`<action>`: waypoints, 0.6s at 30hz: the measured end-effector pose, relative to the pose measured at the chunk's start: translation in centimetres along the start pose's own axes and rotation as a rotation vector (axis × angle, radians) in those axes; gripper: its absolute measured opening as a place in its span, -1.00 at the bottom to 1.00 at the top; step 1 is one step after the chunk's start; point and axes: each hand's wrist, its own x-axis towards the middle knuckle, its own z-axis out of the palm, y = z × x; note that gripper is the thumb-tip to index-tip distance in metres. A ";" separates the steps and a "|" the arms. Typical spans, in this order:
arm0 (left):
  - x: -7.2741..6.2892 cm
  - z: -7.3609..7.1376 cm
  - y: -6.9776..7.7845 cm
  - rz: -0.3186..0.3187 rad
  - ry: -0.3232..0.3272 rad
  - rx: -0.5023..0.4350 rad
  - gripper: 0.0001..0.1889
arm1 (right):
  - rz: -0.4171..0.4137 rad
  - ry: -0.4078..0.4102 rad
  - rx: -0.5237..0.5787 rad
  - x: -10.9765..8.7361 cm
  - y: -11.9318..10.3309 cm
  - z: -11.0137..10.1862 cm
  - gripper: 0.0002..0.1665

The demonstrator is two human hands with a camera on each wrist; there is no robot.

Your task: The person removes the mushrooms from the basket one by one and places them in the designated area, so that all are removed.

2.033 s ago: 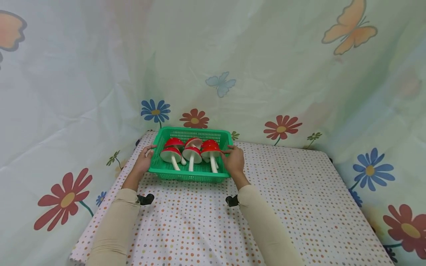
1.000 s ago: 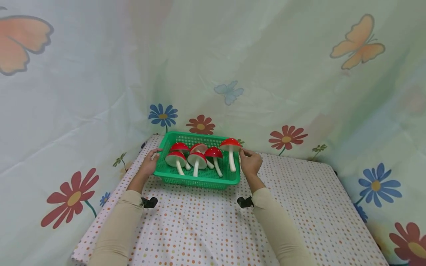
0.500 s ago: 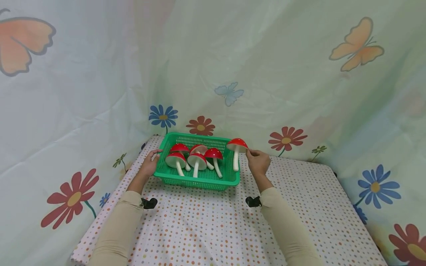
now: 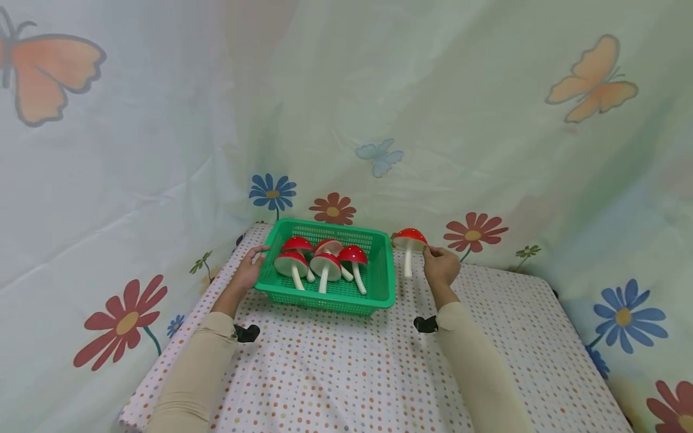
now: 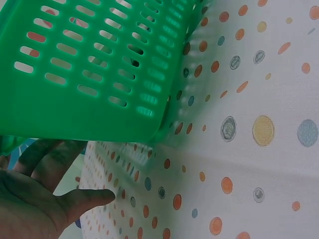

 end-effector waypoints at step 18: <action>0.1 0.2 0.2 -0.001 0.020 -0.005 -0.58 | 0.018 -0.137 -0.327 -0.7 4.0 2.0 -0.67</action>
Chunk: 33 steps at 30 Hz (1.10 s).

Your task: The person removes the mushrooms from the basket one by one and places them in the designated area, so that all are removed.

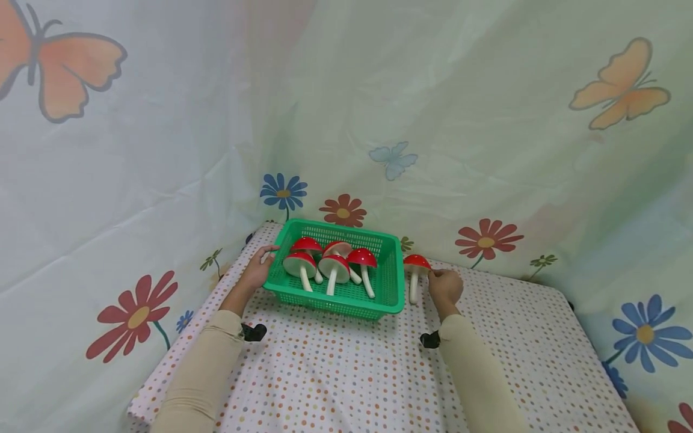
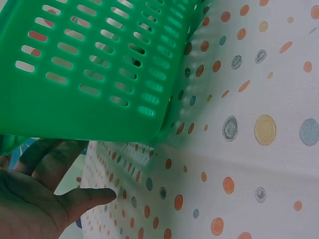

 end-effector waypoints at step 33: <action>0.2 -0.2 -0.5 0.009 -0.017 -0.001 -0.56 | -0.324 -0.379 0.576 -8.9 -14.2 1.0 -0.77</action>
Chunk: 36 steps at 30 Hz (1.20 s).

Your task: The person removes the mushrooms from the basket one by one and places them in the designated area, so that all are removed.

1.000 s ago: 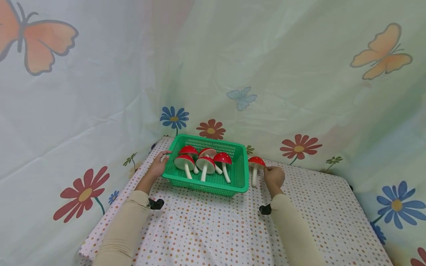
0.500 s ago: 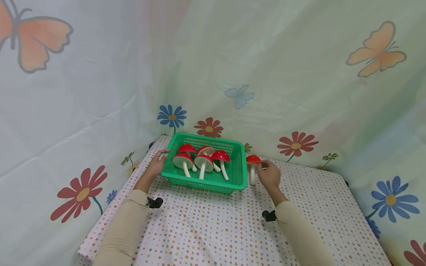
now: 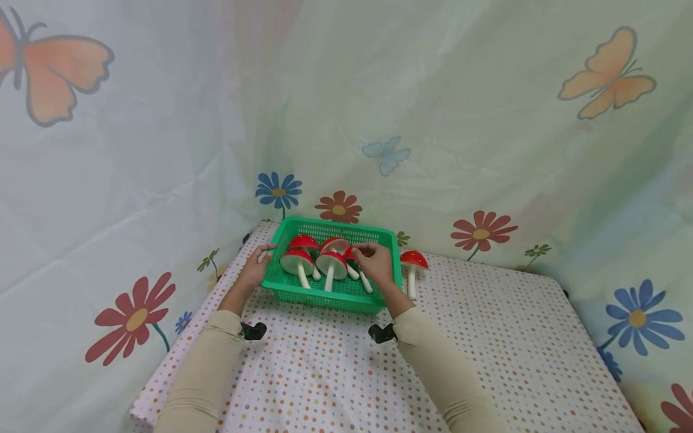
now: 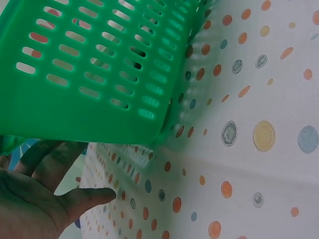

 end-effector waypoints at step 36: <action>-0.5 0.0 0.4 -0.020 -0.004 -0.020 -0.56 | 0.344 -0.119 -0.500 0.7 2.6 3.8 -0.80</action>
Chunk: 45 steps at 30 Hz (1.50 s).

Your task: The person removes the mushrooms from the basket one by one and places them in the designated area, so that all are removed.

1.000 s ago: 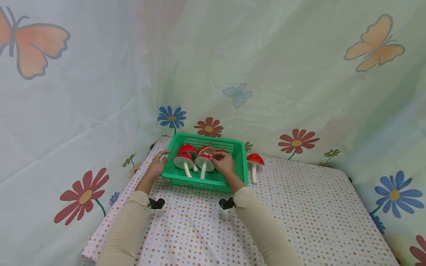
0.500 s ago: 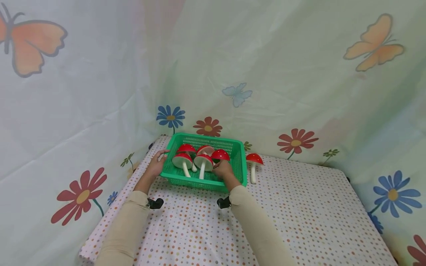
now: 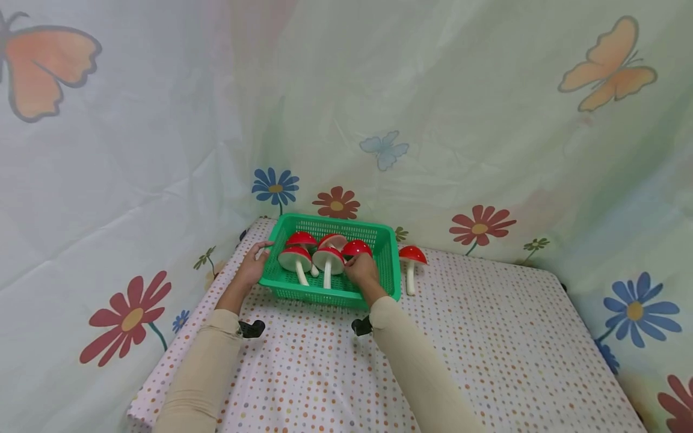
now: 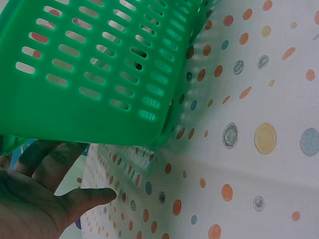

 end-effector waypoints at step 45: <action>0.1 0.0 0.0 0.021 0.012 0.004 -0.55 | -0.300 0.187 0.215 -0.9 -0.5 -0.2 -0.85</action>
